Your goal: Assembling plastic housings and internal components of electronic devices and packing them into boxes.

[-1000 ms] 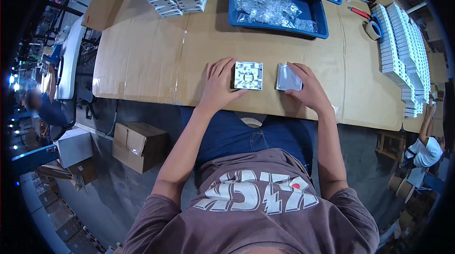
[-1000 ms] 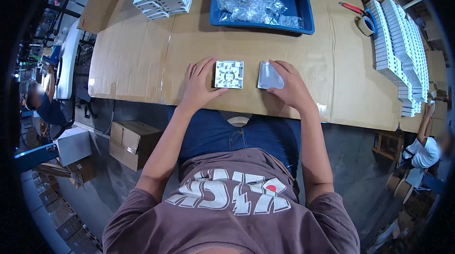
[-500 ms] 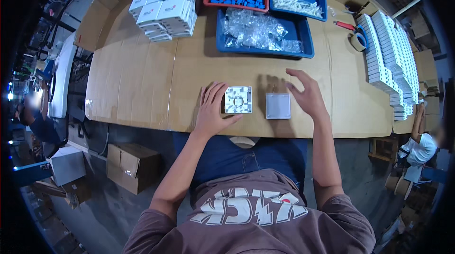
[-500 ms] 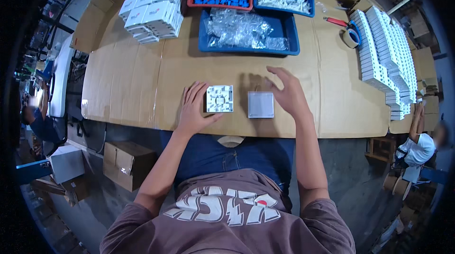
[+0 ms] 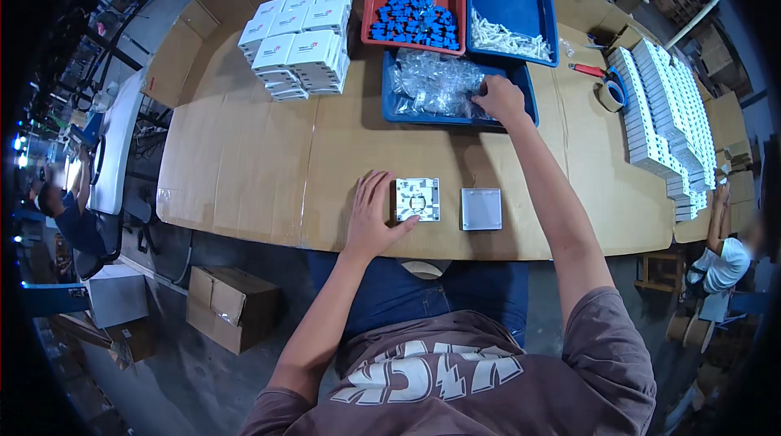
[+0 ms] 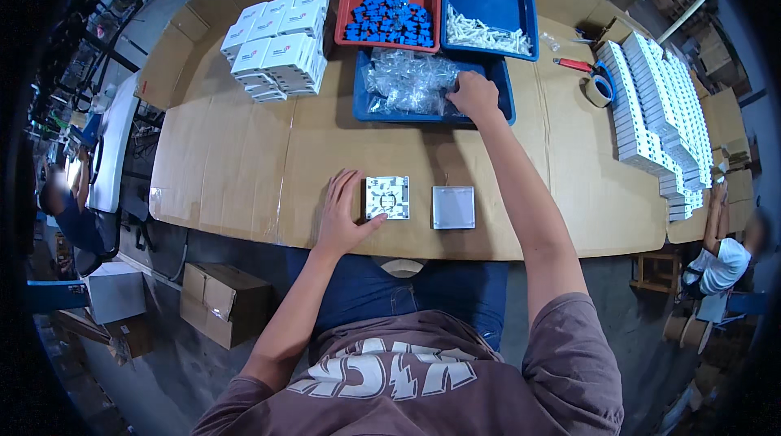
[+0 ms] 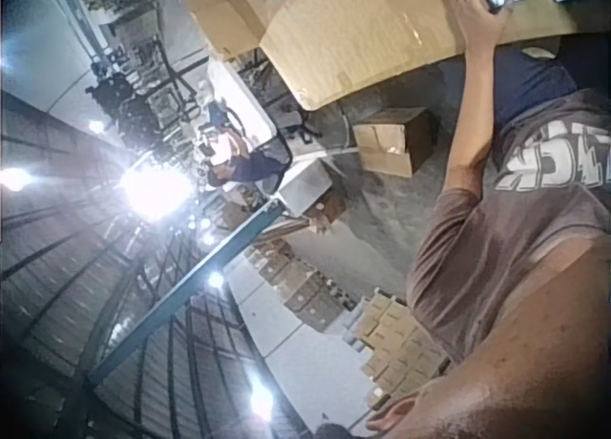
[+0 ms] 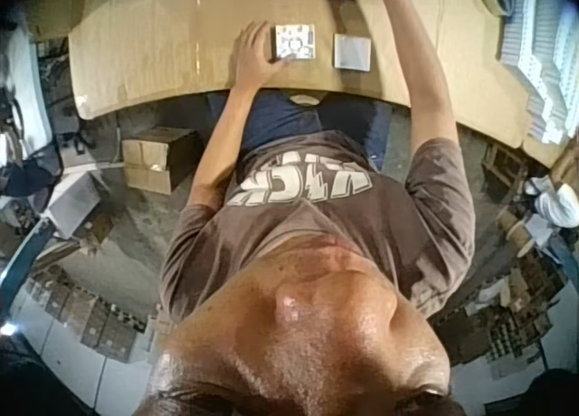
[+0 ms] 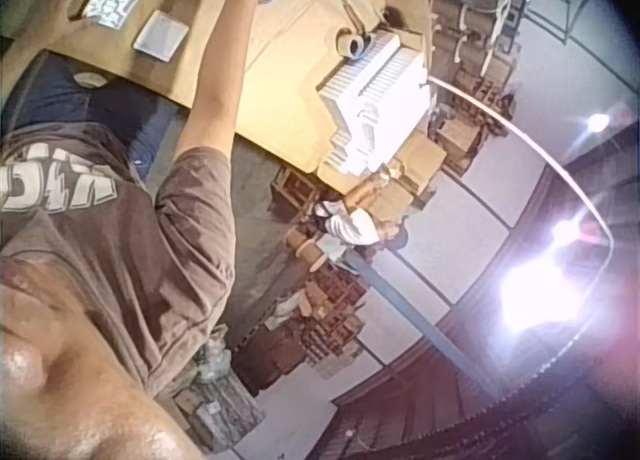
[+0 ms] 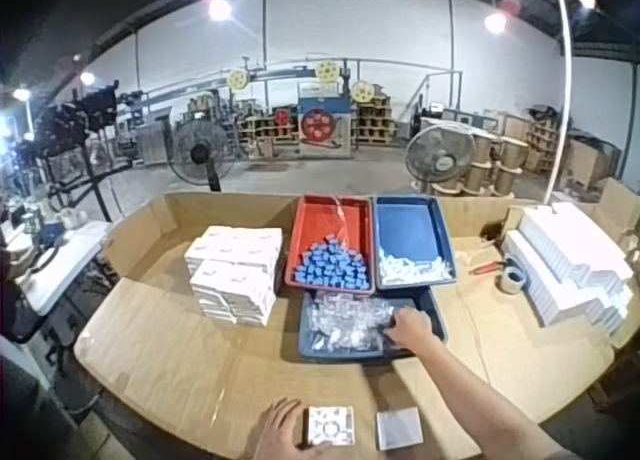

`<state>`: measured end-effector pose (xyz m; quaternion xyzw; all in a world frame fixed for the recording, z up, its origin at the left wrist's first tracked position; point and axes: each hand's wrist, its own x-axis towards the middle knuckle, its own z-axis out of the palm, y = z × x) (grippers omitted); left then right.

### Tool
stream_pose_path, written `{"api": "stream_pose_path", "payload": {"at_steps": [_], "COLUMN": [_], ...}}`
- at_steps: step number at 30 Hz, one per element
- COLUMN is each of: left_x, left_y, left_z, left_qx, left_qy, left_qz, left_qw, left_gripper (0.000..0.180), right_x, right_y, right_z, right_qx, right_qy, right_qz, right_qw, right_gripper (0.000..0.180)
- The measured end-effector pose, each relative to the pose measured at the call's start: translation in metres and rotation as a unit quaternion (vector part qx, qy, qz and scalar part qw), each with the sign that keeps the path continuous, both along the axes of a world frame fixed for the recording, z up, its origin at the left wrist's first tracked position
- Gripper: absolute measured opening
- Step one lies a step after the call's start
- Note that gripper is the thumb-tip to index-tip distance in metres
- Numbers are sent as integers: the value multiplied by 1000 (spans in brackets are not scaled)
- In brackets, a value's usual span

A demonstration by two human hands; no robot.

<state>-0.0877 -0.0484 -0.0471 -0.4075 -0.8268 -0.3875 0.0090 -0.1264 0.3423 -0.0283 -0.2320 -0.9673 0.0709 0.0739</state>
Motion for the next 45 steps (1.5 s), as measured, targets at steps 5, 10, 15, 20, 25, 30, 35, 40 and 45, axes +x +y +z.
{"api": "stream_pose_path", "payload": {"at_steps": [5, 10, 15, 20, 25, 30, 35, 40, 45], "left_x": [-1, 1, 3, 14, 38, 49, 56, 49, 54], "left_y": [-3, -3, -6, 33, 82, 80, 72, 68, 56], "left_z": [0, -4, -14, 28, 77, 82, 81, 71, 82], "left_qx": [-6, 10, 92, 202, 305, 307, 305, 331, 323], "left_qy": [10, 12, -63, -236, -489, -433, -393, -374, -231], "left_qz": [0, 3, 35, 47, -20, 55, 93, 130, 122], "left_qw": [1000, 1000, 993, 949, 817, 846, 862, 857, 910], "left_gripper": [84, 79, 69, 48, 36, 34, 34, 24, 18], "right_x": [-8, 20, 74, 131, 164, 173, 175, 174, 171], "right_y": [1, 13, -14, -69, -121, -143, -154, -165, -177], "right_z": [-4, 4, 52, 91, 100, 81, 75, 75, 80], "right_qx": [3, -52, -404, -605, -677, -683, -707, -718, -614], "right_qy": [16, 136, 240, 243, 209, 217, 211, 209, 227], "right_qz": [-25, -38, -6, 41, 63, 45, 34, 3, -4], "right_qw": [1000, 989, 883, 757, 703, 696, 674, 664, 756], "right_gripper": [19, 19, 20, 19, 12, 9, 8, 10, 12]}}
